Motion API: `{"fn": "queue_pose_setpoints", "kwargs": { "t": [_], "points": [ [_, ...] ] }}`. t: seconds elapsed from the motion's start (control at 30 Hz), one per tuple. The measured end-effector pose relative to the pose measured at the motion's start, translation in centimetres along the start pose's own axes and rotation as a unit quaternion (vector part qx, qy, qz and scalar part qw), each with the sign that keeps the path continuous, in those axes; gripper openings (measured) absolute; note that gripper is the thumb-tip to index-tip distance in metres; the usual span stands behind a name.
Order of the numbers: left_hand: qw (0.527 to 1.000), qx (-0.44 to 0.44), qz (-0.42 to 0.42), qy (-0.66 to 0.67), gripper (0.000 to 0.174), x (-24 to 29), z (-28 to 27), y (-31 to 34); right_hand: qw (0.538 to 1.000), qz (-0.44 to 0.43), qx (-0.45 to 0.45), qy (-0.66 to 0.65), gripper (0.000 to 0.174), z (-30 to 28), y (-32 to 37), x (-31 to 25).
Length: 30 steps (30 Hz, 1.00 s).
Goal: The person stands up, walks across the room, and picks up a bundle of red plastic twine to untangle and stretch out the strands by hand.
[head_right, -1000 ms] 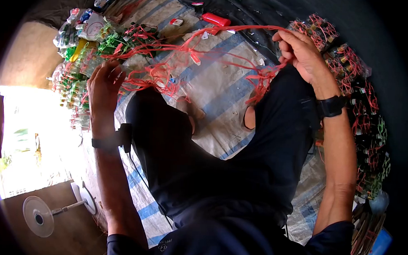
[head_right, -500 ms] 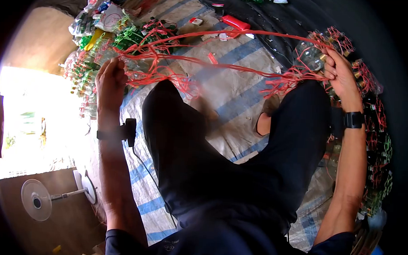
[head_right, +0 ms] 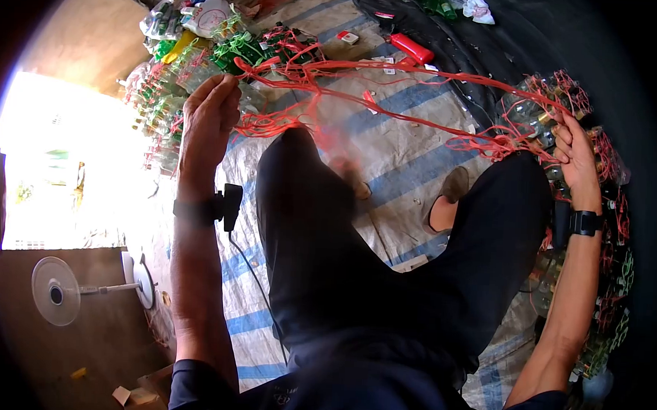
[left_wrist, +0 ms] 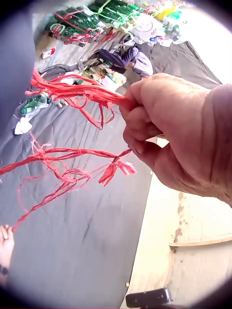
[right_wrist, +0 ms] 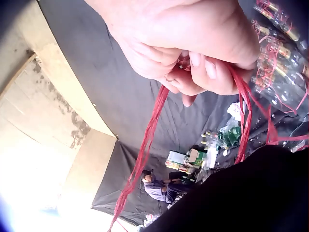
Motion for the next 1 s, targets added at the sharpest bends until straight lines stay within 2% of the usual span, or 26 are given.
{"fn": "queue_pose_setpoints", "kwargs": {
  "t": [0.2, 0.27, 0.3, 0.37, 0.4, 0.47, 0.5, 0.57, 0.6, 0.67, 0.73, 0.8, 0.87, 0.93, 1.0],
  "points": [
    [0.999, -0.029, -0.001, -0.042, 0.011, 1.2, 1.1, 0.8, 1.0, 0.006, 0.001, 0.018, 0.025, -0.8, -0.7, 0.2],
    [0.998, -0.041, 0.001, -0.046, 0.012, 1.5, 1.3, 0.9, 0.994, 0.004, 0.025, 0.106, 0.025, -1.0, -0.9, 0.1],
    [0.998, -0.041, 0.001, -0.045, 0.012, 1.5, 1.5, 1.0, 0.994, 0.004, 0.025, 0.106, 0.025, -0.8, -0.9, 0.0],
    [0.998, -0.06, -0.002, -0.033, 0.013, 1.9, 1.9, 1.3, 0.977, 0.011, 0.032, 0.212, 0.025, -0.3, -0.9, -0.2],
    [0.998, -0.06, -0.003, -0.032, 0.013, 2.2, 2.2, 1.5, 0.976, 0.012, 0.032, 0.213, 0.025, -0.4, -1.2, -0.3],
    [0.998, -0.064, -0.006, -0.015, 0.015, 2.7, 3.0, 2.0, 0.934, -0.043, 0.002, 0.355, 0.025, -0.5, -1.9, -0.7],
    [0.998, -0.065, -0.006, -0.014, 0.015, 2.8, 3.4, 2.2, 0.934, -0.043, 0.003, 0.355, 0.025, -0.7, -2.6, -0.1],
    [0.998, -0.057, -0.003, -0.01, 0.015, 3.3, 3.9, 2.5, 0.85, -0.205, -0.042, 0.484, 0.027, 0.2, -3.5, 0.6],
    [0.998, -0.059, -0.004, -0.009, 0.015, 3.5, 4.2, 2.7, 0.85, -0.203, -0.04, 0.485, 0.027, 1.5, -2.4, -0.4],
    [0.996, -0.09, 0.012, -0.027, 0.016, 4.0, 5.2, 3.0, 0.867, -0.055, -0.091, 0.487, 0.03, 7.9, 1.6, -2.8],
    [0.994, -0.102, 0.01, -0.029, 0.017, 4.4, 5.8, 3.5, 0.731, -0.282, -0.138, 0.606, 0.033, 12.4, 3.7, -4.4],
    [0.992, -0.119, 0.018, -0.035, 0.017, 4.8, 6.8, 3.9, 0.721, -0.372, -0.195, 0.551, 0.04, 17.3, 5.8, -5.9],
    [0.992, -0.124, 0.013, -0.032, 0.017, 5.0, 8.0, 4.3, 0.745, -0.428, -0.236, 0.453, 0.046, 21.9, 8.0, -6.2],
    [0.991, -0.126, 0.023, -0.039, 0.016, 5.2, 8.8, 4.6, 0.72, -0.488, -0.211, 0.446, 0.047, 25.4, 10.3, -6.6],
    [0.989, -0.141, 0.032, -0.036, 0.016, 5.2, 9.5, 4.9, 0.724, -0.503, -0.221, 0.417, 0.044, 27.7, 10.5, -5.7]
  ]
}}
Point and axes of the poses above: each hand's wrist, its own y-axis away from the middle knuckle, its own z-axis out of the palm, x = y × z, the point moved 4 cm from there along -y, towards the middle knuckle, and after that the axes turned 8 degrees about y, right-handed, at the moved point
